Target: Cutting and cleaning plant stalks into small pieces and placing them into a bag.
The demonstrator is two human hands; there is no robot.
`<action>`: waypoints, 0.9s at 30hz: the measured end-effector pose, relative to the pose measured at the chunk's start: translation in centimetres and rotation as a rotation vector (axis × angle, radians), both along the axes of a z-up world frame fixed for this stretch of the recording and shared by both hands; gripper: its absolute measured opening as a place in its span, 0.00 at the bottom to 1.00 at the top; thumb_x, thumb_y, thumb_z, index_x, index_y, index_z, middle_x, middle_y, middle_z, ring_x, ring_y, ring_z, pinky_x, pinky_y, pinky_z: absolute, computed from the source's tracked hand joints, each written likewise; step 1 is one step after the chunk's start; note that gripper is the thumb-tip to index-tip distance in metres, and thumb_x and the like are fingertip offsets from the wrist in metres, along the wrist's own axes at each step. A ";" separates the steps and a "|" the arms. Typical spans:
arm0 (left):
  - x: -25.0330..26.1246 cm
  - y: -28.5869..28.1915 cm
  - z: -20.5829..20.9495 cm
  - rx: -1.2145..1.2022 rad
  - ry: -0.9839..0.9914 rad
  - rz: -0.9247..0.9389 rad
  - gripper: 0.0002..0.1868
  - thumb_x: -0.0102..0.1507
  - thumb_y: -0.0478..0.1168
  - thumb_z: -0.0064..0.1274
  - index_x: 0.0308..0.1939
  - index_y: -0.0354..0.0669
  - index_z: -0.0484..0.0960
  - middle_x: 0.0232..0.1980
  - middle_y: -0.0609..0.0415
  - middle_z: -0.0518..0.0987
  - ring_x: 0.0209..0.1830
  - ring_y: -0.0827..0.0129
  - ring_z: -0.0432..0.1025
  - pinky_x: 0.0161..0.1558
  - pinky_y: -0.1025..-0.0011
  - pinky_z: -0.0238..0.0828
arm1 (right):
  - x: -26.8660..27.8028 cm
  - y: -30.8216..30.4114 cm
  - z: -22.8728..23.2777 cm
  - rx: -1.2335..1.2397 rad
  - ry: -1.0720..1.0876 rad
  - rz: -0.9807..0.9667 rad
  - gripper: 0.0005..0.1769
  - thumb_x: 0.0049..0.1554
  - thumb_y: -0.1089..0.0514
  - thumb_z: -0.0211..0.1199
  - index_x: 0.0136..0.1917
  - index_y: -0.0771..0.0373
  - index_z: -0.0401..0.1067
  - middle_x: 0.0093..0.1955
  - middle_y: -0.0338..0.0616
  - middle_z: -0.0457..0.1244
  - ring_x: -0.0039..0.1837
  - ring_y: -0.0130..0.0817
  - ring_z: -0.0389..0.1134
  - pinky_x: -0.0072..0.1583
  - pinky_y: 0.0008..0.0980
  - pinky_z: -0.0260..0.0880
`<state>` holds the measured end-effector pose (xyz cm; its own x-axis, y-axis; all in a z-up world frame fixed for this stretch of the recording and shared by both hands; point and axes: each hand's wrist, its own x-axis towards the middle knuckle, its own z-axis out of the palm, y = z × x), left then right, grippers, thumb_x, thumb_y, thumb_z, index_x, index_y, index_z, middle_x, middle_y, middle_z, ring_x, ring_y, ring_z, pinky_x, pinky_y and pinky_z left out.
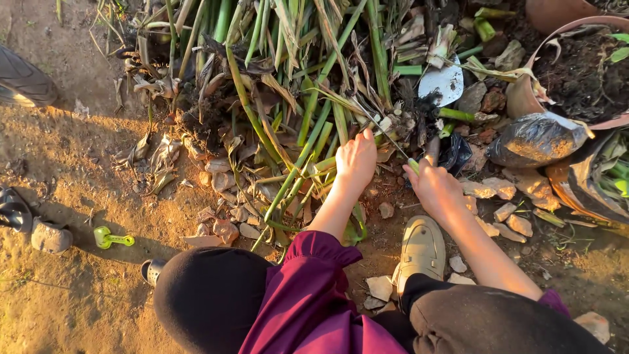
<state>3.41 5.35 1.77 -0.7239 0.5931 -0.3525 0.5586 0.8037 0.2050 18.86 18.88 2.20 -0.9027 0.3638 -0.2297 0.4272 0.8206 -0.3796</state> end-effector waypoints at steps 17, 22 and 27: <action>4.0 -0.3 -3.0 0.292 0.038 0.161 0.07 0.64 0.35 0.52 0.42 0.38 0.71 0.40 0.41 0.82 0.37 0.47 0.80 0.36 0.55 0.78 | -5.8 -1.7 -1.4 -0.126 -0.256 -0.114 0.26 0.69 0.43 0.51 0.50 0.72 0.67 0.40 0.67 0.68 0.46 0.64 0.72 0.45 0.55 0.73; 0.6 -0.9 -1.7 0.271 -0.019 0.270 0.11 0.60 0.35 0.53 0.44 0.39 0.71 0.41 0.42 0.82 0.39 0.47 0.80 0.38 0.55 0.77 | -1.4 -1.8 -5.5 -0.130 0.000 -0.053 0.20 0.64 0.49 0.56 0.54 0.71 0.69 0.40 0.65 0.69 0.42 0.61 0.72 0.42 0.54 0.73; 2.5 -0.9 -3.0 0.334 0.016 0.223 0.12 0.60 0.36 0.53 0.46 0.38 0.71 0.40 0.42 0.81 0.38 0.44 0.78 0.37 0.52 0.75 | -1.8 -2.1 -5.1 0.069 -0.229 -0.134 0.24 0.71 0.42 0.52 0.53 0.67 0.68 0.38 0.59 0.69 0.41 0.55 0.73 0.42 0.49 0.73</action>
<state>5.89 4.42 -1.28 -0.8515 0.5011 -0.1546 0.3835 0.7961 0.4682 17.07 16.76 -2.88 -0.7729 0.4981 -0.3930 0.6019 0.7716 -0.2057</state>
